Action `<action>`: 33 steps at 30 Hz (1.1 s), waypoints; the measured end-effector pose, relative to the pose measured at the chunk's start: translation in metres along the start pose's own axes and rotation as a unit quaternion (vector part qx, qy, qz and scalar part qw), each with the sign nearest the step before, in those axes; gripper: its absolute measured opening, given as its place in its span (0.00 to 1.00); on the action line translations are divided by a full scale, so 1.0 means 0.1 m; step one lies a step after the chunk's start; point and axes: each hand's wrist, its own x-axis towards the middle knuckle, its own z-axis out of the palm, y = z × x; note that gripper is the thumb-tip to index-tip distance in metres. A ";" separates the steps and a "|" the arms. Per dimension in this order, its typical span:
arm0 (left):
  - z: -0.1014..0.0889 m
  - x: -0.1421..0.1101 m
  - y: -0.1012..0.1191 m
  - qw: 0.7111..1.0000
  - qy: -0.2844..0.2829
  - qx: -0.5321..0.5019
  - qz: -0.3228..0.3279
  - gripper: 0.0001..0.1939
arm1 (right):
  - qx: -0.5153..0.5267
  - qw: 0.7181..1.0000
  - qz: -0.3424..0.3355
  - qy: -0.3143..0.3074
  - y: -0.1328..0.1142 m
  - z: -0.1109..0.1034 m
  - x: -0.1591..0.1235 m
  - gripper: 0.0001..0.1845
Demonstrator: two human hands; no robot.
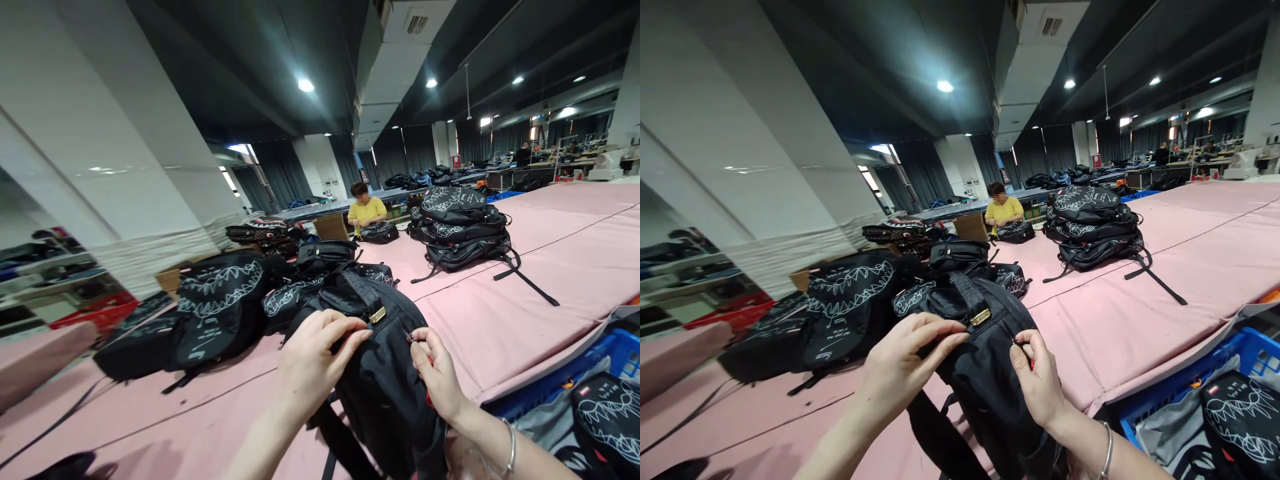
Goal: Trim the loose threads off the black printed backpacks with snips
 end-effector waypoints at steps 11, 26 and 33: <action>0.07 0.25 0.18 0.993 -0.095 -0.040 -0.065 0.12 | -0.038 0.999 -0.034 0.015 0.01 0.01 0.00 0.15; 0.10 0.16 -0.64 0.991 -0.023 0.008 -0.135 0.27 | -0.283 0.882 -0.377 0.013 0.21 0.17 -0.21 0.25; 0.05 -0.34 -1.13 0.895 0.012 -0.214 -0.391 0.36 | -0.171 0.960 -0.217 -0.045 0.43 -0.41 0.37 0.18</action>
